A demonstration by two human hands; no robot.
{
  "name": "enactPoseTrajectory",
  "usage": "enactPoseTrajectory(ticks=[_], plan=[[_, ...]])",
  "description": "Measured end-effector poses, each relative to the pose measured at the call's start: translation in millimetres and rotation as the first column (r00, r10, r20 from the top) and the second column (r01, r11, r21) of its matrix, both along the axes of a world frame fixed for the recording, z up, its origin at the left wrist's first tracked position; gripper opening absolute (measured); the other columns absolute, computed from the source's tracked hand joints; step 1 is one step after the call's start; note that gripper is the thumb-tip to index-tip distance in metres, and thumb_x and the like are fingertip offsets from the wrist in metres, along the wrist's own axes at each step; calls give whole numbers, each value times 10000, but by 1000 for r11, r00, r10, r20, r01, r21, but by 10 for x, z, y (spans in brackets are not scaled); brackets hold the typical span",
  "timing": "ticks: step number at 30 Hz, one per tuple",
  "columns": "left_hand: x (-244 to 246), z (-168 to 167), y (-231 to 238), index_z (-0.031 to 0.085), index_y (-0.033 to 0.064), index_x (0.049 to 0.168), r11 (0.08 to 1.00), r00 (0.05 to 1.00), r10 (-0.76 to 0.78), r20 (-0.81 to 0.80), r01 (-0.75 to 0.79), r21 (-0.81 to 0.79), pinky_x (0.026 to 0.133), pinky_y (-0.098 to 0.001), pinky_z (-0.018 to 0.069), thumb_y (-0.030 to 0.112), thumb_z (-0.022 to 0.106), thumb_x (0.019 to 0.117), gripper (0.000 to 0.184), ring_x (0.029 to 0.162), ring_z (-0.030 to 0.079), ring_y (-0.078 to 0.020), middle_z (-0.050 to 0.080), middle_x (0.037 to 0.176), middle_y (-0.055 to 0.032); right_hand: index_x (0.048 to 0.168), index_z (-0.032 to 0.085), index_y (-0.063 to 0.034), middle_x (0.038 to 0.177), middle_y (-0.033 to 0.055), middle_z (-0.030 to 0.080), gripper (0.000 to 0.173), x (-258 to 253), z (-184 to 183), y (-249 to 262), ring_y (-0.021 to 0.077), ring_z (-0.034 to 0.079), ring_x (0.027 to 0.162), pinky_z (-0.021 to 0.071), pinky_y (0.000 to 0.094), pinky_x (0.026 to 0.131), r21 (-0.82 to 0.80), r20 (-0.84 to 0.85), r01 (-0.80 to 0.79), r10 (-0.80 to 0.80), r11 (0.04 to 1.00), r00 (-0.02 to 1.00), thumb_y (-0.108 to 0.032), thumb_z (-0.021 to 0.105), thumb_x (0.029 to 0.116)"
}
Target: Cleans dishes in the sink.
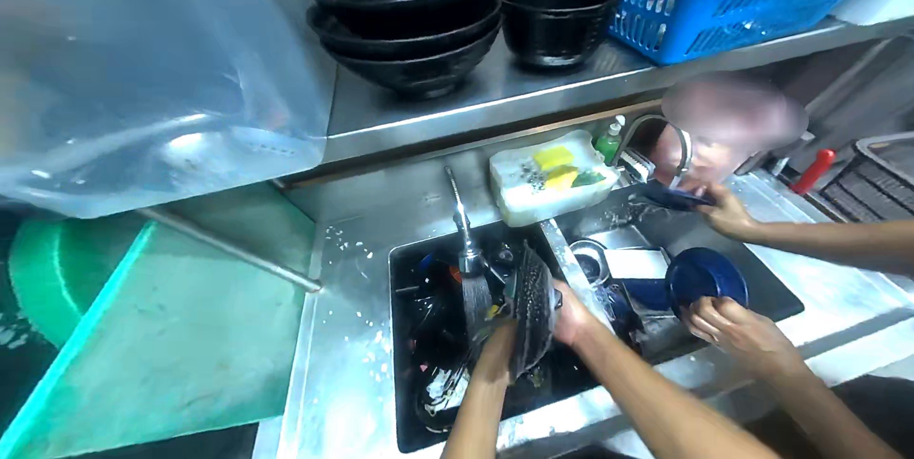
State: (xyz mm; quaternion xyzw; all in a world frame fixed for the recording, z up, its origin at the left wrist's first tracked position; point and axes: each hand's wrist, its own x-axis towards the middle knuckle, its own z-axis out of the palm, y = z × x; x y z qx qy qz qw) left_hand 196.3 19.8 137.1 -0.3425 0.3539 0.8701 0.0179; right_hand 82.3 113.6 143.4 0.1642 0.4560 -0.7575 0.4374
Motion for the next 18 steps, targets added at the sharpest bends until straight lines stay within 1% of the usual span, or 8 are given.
enactPoseTrajectory(ticks=[2,5,9,11,12,15,17,18], plan=[[-128,-308,-9,626,9,1227,967,984,25,177,21,-253,795,-412,612,322,589,1050,361,904,712,-220,718,1014,-142,1141,610,-70,925,117,691,409,209,-171,-2,223,684,827,583,439,707,48,15,109,-109,993,994,-355,318,1103],[-155,-742,-139,595,-15,1331,848,926,101,364,111,-517,986,-545,536,468,635,1004,585,1150,649,-338,664,1227,-232,1237,609,-50,1012,141,694,397,359,-144,55,242,691,894,593,447,754,147,-12,152,-152,977,988,-375,434,1090],[-174,-900,-227,540,-15,1393,705,900,181,397,163,-690,1028,-584,489,403,583,1042,547,1204,621,-375,656,1250,-248,1406,563,-127,1218,127,685,594,110,-62,325,254,673,1090,575,478,906,277,-335,-59,154,959,929,-578,500,1025],[-242,-847,-212,469,-21,1441,679,925,89,370,215,-702,1032,-581,493,333,547,1066,521,1212,618,-382,629,1294,-259,1433,529,-158,1231,130,681,576,-94,-156,469,273,680,1081,588,496,875,386,-371,-111,265,916,890,-499,632,980],[-290,-805,-218,439,-16,1461,680,935,15,354,250,-689,1000,-575,514,313,534,1073,517,1182,628,-385,609,1316,-266,1407,546,-144,1183,139,695,511,-179,-216,536,281,696,1021,599,498,821,430,-386,-68,252,900,888,-346,686,960],[-474,-716,-309,394,59,1521,724,942,-227,247,333,-604,838,-509,610,351,518,1080,543,997,705,-341,604,1331,-241,1421,506,-128,1127,163,685,506,-342,-418,793,294,695,937,598,516,744,433,-343,137,23,891,939,-36,609,934],[-571,-720,-314,486,86,1474,733,929,-322,182,366,-573,797,-465,609,390,500,1084,495,919,718,-286,677,1213,-183,1415,463,-100,1089,209,666,483,-381,-547,1008,330,692,887,600,535,693,376,-182,257,-201,890,963,-26,540,944],[-608,-751,-292,529,102,1437,678,909,-369,192,404,-614,809,-444,599,381,475,1094,445,936,713,-255,696,1185,-141,1375,467,-56,1086,237,656,431,-393,-614,1123,351,694,884,610,539,693,358,-83,318,-309,878,947,-43,519,947]])
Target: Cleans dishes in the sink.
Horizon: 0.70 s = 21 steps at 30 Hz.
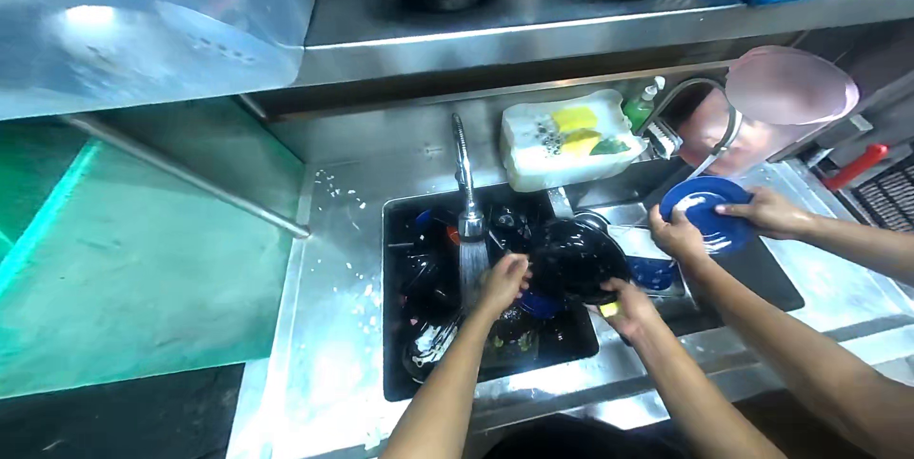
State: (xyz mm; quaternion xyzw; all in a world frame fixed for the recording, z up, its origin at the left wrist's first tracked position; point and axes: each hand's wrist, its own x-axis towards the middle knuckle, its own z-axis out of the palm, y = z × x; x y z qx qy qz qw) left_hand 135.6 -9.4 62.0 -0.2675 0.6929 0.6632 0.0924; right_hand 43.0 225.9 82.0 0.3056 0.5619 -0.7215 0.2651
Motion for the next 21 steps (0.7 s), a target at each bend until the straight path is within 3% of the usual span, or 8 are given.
enactPoseTrajectory(ticks=[2,4,5,7,10,13,16,21], plan=[[-19,-155,67,549,116,1434,916,967,-247,57,253,-310,1007,-473,545,288,511,1077,398,1172,653,-249,660,1301,-116,1311,488,-8,1116,257,651,371,-16,-119,226,355,700,911,623,508,711,-83,161,189,-174,978,971,-92,502,950],[-1,-318,225,536,236,1487,614,832,-499,245,538,-578,1154,-589,390,224,660,963,538,1432,433,-340,513,1514,-113,1251,504,-12,1080,237,658,311,-68,-171,383,314,712,865,631,424,667,-114,253,323,-287,939,924,-123,497,960],[12,-408,331,512,294,1505,501,766,-566,304,613,-611,1175,-641,316,177,714,907,642,1503,312,-382,414,1600,-112,1223,510,-18,1058,224,663,280,-119,-187,434,294,717,848,631,389,653,-129,274,375,-330,918,903,-135,485,971],[32,-576,524,469,339,1533,382,680,-645,350,683,-623,1222,-654,206,43,697,870,760,1559,178,-396,291,1675,-105,1223,505,-22,1068,226,662,282,-264,-276,530,295,724,873,636,375,673,-167,308,491,-427,855,850,-166,458,985],[-17,-768,672,463,306,1544,275,599,-685,415,740,-613,1256,-630,102,-8,518,984,644,1572,146,-383,268,1685,-117,1307,444,-25,1136,247,602,338,-490,-589,636,337,683,930,623,434,723,-126,300,631,-577,765,759,-162,450,998],[-85,-844,663,478,285,1537,214,567,-680,464,760,-614,1255,-632,113,-16,470,1014,603,1561,187,-393,312,1664,-137,1378,413,-53,1215,224,554,366,-503,-1027,718,338,634,1002,594,497,774,-59,279,725,-686,686,672,-191,439,1040],[-171,-781,556,560,211,1456,245,600,-693,400,718,-652,1246,-579,236,-60,508,979,551,1480,362,-391,471,1544,-155,1376,423,-50,1216,208,552,376,-433,-1307,766,323,623,1001,587,495,778,-42,294,797,-755,602,586,-216,452,1040],[-165,-562,295,585,179,1406,227,640,-673,370,655,-721,1138,-517,424,-65,528,952,519,1357,502,-346,577,1399,-135,1445,374,-103,1303,210,521,472,-383,-1196,622,352,612,1096,581,516,854,-142,349,825,-752,548,559,-352,469,1056]])
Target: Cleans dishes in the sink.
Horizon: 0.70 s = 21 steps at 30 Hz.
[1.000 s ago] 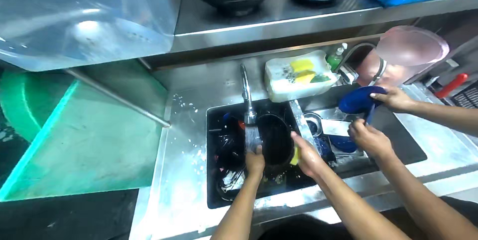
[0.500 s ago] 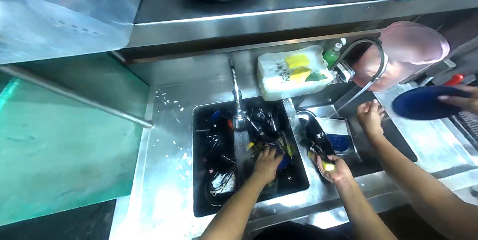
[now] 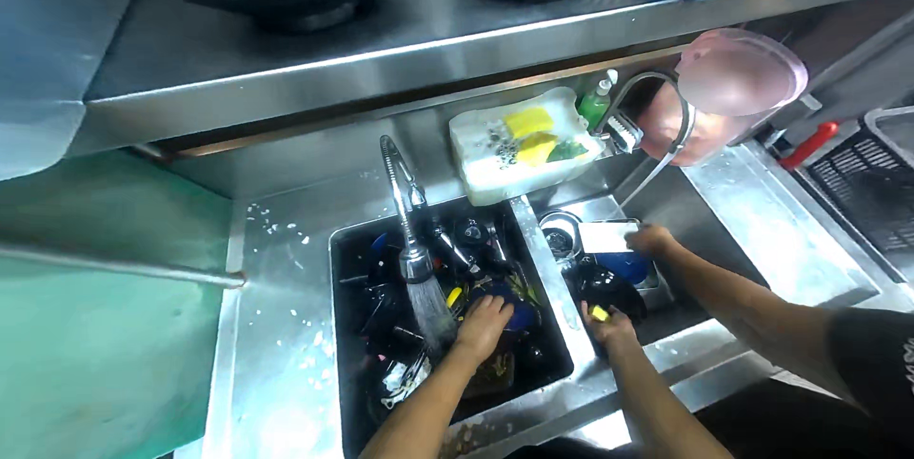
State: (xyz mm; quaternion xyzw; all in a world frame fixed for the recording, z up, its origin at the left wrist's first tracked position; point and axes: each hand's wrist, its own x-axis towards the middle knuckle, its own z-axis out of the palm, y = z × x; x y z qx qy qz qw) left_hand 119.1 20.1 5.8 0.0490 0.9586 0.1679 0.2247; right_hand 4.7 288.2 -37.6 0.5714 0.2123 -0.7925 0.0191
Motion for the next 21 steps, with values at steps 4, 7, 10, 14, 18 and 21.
enactPoseTrajectory(ticks=[4,7,10,14,18,21], plan=[[120,206,-117,597,166,1375,999,999,36,31,-36,4,1082,-570,438,27,686,868,533,1323,507,-361,593,1361,-125,1358,412,-83,1208,207,542,411,-32,449,-168,343,633,1016,598,509,796,32,-48,-207,209,978,977,-314,507,1032],[356,372,-223,578,213,1416,981,981,190,27,-191,37,1091,-553,444,172,746,873,570,1344,493,-359,582,1384,-119,1329,481,-75,1121,209,615,440,7,780,-259,332,667,914,598,521,745,179,-115,-472,495,863,862,-403,489,1036],[604,488,-385,566,207,1453,848,862,507,-12,-496,187,1118,-518,452,222,607,1004,451,1335,525,-346,583,1388,-159,1404,524,-108,1082,199,676,447,115,955,-343,312,691,822,602,507,692,468,-174,-631,765,618,621,-409,425,1090],[803,498,-506,246,69,1608,27,295,887,356,-801,597,1056,-454,527,157,513,1063,613,1306,581,-285,498,1494,-217,1594,332,-212,1348,190,604,580,426,1163,-726,311,674,1045,574,541,865,844,226,-512,972,-159,70,-217,521,1046],[883,642,-477,212,201,1593,-703,95,564,821,-465,537,770,-635,613,47,475,1043,629,1032,695,-469,607,1306,-289,1493,505,-103,1535,135,501,559,887,1309,-1373,298,544,1358,451,501,1133,715,648,14,656,-699,-387,-371,567,1007],[961,703,-407,379,118,1507,-817,191,447,874,-311,486,817,-591,593,243,405,1092,434,1034,694,-408,654,1236,-254,1453,578,-118,1597,106,448,478,1260,1331,-1714,290,415,1477,324,496,1227,699,669,254,486,-668,-562,-351,435,1062]])
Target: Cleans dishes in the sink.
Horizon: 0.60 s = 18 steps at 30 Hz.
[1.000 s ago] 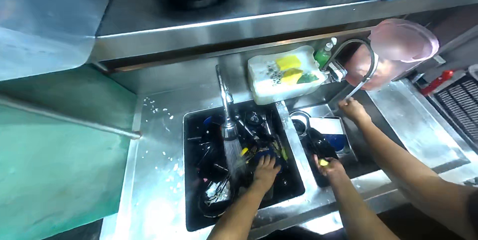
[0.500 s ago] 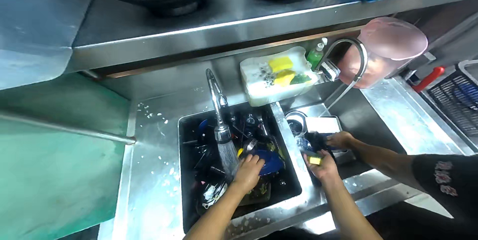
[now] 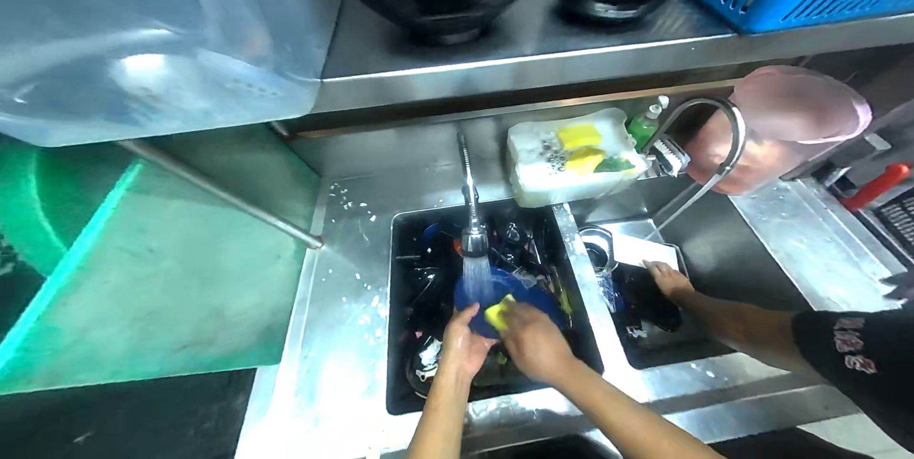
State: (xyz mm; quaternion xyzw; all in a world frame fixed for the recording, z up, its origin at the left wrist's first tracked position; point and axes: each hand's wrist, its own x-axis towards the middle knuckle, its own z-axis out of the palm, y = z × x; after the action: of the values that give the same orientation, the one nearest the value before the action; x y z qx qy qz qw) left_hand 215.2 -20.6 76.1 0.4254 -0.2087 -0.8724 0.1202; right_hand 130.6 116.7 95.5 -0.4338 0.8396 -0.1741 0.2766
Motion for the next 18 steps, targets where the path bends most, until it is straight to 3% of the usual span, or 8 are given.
enactPoseTrajectory(ticks=[2,3,6,8,10,12,15,18], plan=[[21,112,66,550,64,1360,998,998,-13,-60,16,52,856,-526,593,524,309,1090,585,1018,699,-319,694,1149,-195,1473,556,-104,1603,74,447,475,67,74,-241,255,375,1505,276,467,1254,-60,75,-85,89,995,993,-317,397,1080],[29,157,117,569,69,1328,995,995,-45,-89,53,80,864,-524,589,577,285,1077,633,1024,696,-310,696,1143,-181,1497,531,-106,1615,69,431,481,15,86,-365,252,356,1515,267,470,1258,-76,86,-95,102,993,991,-303,391,1081],[31,148,219,422,106,1498,988,992,-72,-108,86,129,891,-664,561,442,331,1112,520,1138,656,-451,624,1321,-253,1519,480,-83,1612,134,414,499,-331,-18,-574,337,373,1495,333,569,1206,-19,-39,5,-6,1000,999,-275,446,1059],[19,81,148,249,219,1594,993,991,1,-136,14,113,891,-710,542,362,358,1120,507,1183,627,-493,572,1394,-263,1571,393,-76,1682,128,281,546,-466,-92,-529,347,274,1543,297,575,1224,65,-125,134,-125,989,984,-283,430,1067],[8,25,-28,201,263,1614,995,988,82,-128,-74,64,873,-697,549,344,372,1120,529,1172,632,-485,573,1391,-263,1564,391,-39,1703,146,212,547,-339,-69,-419,358,199,1568,243,550,1253,142,-84,144,-133,979,988,-281,379,1074],[-46,19,-120,290,200,1581,993,985,116,-129,-114,22,864,-617,577,396,335,1121,502,1128,666,-414,620,1325,-238,1538,441,-31,1673,162,290,530,-73,52,-373,357,278,1541,272,537,1242,114,22,103,-106,988,994,-268,403,1065],[-150,133,46,579,66,1308,996,987,94,-134,-92,17,810,-462,608,578,253,1081,648,957,711,-256,713,1070,-154,1467,550,-65,1644,124,368,472,122,167,-518,313,324,1527,275,508,1247,-10,96,33,-32,999,995,-246,449,1043],[-255,162,229,517,110,1415,992,984,68,-164,-50,116,932,-535,568,534,311,1089,574,1136,667,-292,670,1258,-150,1466,547,-76,1609,137,422,465,-245,138,-681,331,355,1506,276,540,1241,-36,-6,80,-80,996,997,-255,452,1047]])
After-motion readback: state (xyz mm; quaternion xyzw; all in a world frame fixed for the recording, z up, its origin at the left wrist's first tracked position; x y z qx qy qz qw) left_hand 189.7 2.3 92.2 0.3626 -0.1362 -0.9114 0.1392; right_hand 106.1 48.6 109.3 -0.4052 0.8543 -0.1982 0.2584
